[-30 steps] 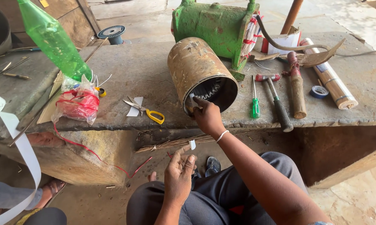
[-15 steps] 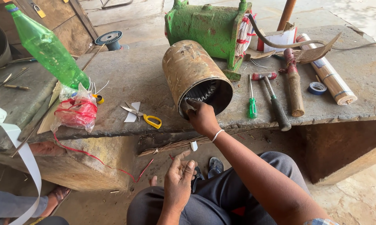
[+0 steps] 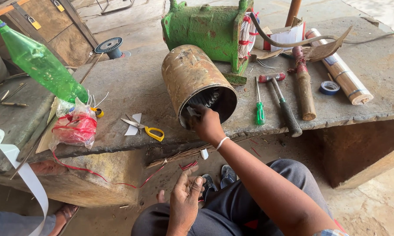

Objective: The person folds white insulating tape around small copper wire ends and places them into slots inside a cylindrical metal stator. The person repeats this process multiple times, handling the tape and wires by hand.

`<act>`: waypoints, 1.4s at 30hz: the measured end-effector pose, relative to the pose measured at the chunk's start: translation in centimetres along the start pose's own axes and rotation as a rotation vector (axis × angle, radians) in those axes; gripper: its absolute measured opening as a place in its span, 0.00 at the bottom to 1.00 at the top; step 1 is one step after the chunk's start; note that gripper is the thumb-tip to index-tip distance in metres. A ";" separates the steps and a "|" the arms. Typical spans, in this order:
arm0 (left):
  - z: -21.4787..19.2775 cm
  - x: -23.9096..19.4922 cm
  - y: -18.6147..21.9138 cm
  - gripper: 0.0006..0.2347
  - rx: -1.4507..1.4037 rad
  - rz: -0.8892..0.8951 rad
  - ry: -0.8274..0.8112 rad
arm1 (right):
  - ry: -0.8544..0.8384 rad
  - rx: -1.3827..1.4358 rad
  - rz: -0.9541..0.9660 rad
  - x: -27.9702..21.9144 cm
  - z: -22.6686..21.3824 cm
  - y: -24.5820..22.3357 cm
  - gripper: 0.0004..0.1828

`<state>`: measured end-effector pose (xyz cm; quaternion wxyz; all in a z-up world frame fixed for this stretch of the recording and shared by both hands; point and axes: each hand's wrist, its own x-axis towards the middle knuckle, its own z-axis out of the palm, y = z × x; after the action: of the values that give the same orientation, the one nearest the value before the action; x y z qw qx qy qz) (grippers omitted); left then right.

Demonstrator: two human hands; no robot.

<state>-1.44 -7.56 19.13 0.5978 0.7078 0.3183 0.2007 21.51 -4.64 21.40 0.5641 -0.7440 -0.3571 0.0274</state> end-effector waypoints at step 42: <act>0.3 0.7 -2.1 0.20 0.363 -0.154 -0.035 | 0.160 0.006 0.081 1.7 1.4 -0.8 0.14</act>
<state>-1.24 -7.13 16.94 0.4796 0.7810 0.3917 0.0813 21.78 -2.46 22.20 0.5914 -0.7559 -0.2806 -0.0083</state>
